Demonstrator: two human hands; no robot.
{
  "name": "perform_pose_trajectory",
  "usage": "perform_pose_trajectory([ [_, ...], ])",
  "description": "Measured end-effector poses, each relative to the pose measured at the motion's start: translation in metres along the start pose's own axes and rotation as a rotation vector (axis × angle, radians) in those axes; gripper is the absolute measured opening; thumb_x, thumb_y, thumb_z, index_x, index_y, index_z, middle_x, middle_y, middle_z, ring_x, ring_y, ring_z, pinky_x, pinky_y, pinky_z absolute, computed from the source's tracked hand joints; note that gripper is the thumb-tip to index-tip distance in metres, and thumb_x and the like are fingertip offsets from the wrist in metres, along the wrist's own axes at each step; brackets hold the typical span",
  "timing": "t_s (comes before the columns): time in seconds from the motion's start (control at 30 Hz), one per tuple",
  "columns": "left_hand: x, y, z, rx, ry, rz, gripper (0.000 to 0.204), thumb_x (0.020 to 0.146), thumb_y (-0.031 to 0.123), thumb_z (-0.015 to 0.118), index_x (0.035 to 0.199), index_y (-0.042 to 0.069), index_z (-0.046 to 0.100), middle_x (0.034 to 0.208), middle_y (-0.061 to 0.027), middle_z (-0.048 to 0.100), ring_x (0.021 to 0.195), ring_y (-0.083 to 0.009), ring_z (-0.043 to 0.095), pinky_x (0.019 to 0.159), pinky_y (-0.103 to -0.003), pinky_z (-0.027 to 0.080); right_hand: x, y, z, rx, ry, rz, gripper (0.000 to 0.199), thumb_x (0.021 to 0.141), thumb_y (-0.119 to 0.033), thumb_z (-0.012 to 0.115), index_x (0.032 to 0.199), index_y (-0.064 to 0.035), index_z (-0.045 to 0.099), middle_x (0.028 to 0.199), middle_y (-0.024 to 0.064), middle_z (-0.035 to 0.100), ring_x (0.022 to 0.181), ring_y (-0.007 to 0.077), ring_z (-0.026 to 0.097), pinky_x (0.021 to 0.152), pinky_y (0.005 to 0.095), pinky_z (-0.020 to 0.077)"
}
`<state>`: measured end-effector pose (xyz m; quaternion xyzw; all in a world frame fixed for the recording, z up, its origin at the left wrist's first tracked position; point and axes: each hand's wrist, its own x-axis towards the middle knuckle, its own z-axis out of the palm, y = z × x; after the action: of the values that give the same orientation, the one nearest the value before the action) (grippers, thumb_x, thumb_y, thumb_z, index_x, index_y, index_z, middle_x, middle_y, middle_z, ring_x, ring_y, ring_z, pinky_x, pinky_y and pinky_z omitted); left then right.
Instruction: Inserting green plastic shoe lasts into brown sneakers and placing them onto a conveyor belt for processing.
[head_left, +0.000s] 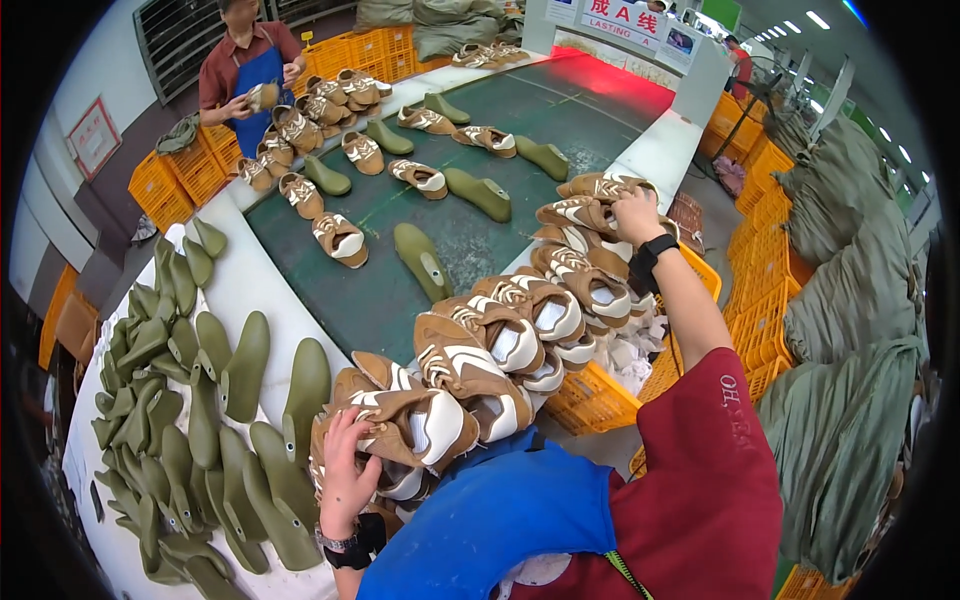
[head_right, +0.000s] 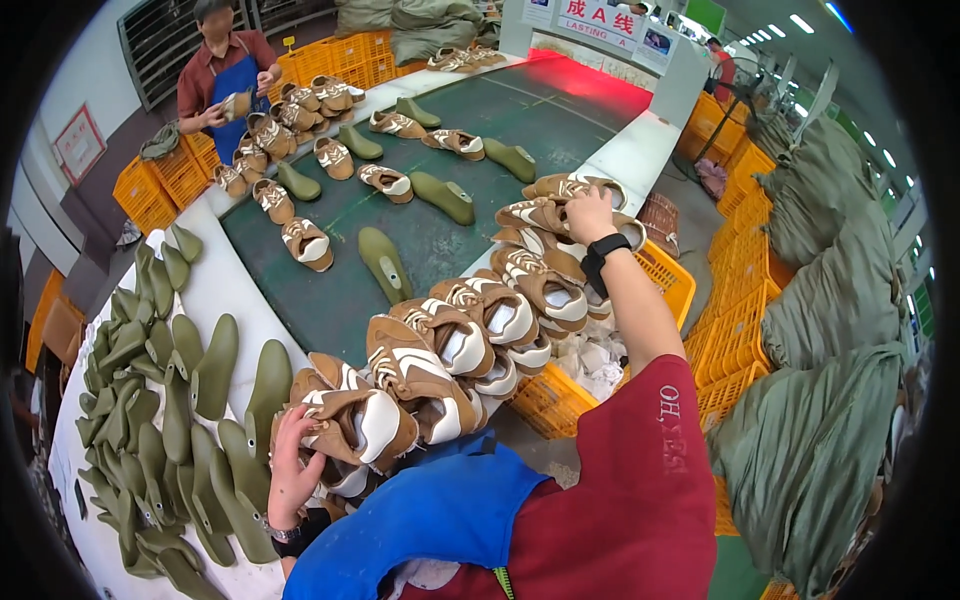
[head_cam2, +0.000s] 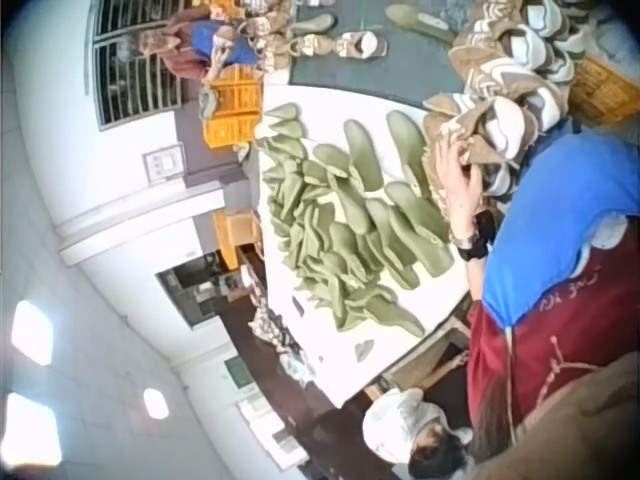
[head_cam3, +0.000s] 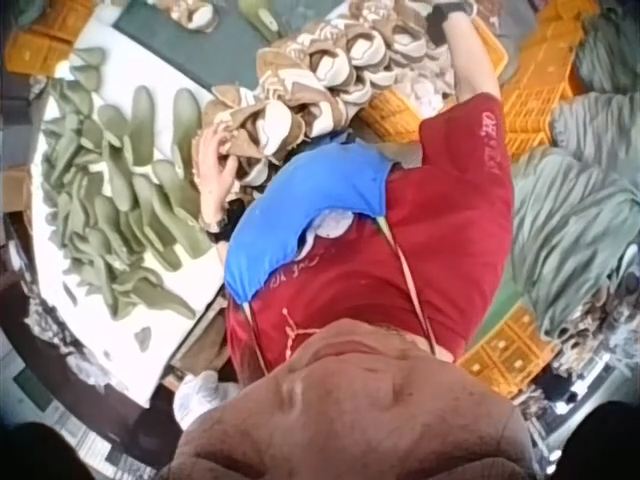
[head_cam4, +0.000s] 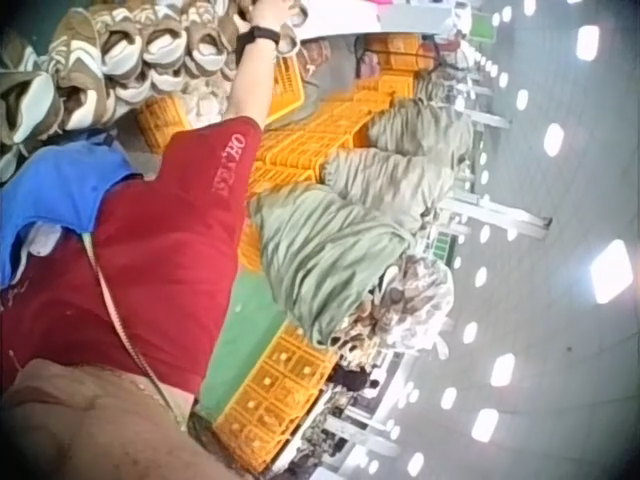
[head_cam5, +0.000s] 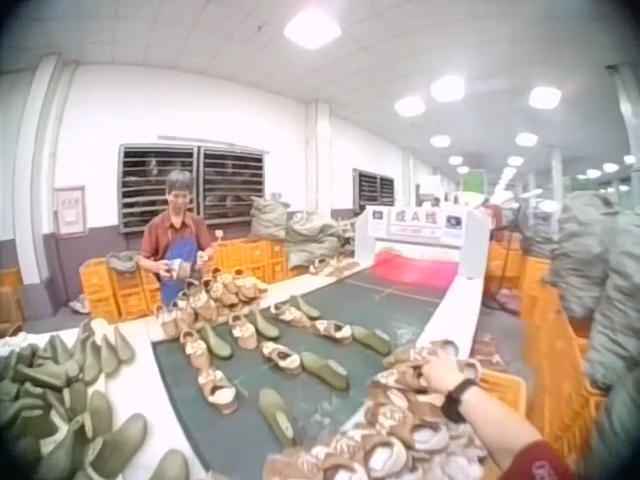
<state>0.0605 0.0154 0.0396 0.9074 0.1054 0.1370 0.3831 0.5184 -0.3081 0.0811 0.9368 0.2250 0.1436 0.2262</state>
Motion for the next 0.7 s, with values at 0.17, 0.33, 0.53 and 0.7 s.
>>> perform_pose_trajectory([
  [0.17, 0.001, -0.003, 0.002, -0.004, 0.007, -0.004, 0.044, 0.067, -0.001, 0.055, 0.11, 0.005, 0.05, 0.131, -0.0153, 0.042, 0.127, -0.0375, 0.03, 0.106, -0.044, 0.024, 0.0, 0.028, -0.013, 0.592, 0.023, 0.012, 0.031, 0.067, -0.023, 0.069, 0.09, -0.0039, 0.066, 0.089, 0.014, 0.064, 0.084, 0.0291, 0.062, 0.076, 0.0346, 0.0481],
  [0.33, -0.003, -0.002, 0.001, -0.009, 0.038, -0.021, 0.043, 0.067, -0.003, 0.053, 0.109, 0.004, 0.05, 0.13, -0.015, 0.043, 0.127, -0.0375, 0.031, 0.105, -0.044, 0.024, -0.034, 0.027, -0.069, 0.922, 0.011, -0.093, 0.029, 0.067, -0.023, 0.069, 0.088, -0.0031, 0.066, 0.082, 0.0167, 0.064, 0.078, 0.031, 0.062, 0.069, 0.0361, 0.0482],
  [0.53, -0.003, -0.001, 0.002, -0.026, 0.053, -0.041, 0.04, 0.067, -0.003, 0.051, 0.106, 0.003, 0.049, 0.129, -0.015, 0.044, 0.126, -0.0369, 0.032, 0.105, -0.043, 0.025, -0.094, -0.031, -0.06, 0.661, -0.277, -0.418, 0.029, 0.066, -0.026, 0.068, 0.089, -0.0093, 0.066, 0.08, 0.0133, 0.065, 0.077, 0.0309, 0.062, 0.069, 0.0383, 0.0494],
  [0.7, 0.002, -0.002, 0.007, -0.055, 0.008, -0.017, 0.039, 0.067, -0.003, 0.051, 0.105, 0.003, 0.049, 0.129, -0.0153, 0.044, 0.126, -0.0364, 0.032, 0.105, -0.042, 0.024, -0.105, -0.029, -0.048, 0.819, -0.06, -0.446, 0.019, 0.071, -0.018, 0.064, 0.087, -0.0089, 0.065, 0.078, 0.0144, 0.064, 0.077, 0.032, 0.061, 0.07, 0.0397, 0.0488],
])
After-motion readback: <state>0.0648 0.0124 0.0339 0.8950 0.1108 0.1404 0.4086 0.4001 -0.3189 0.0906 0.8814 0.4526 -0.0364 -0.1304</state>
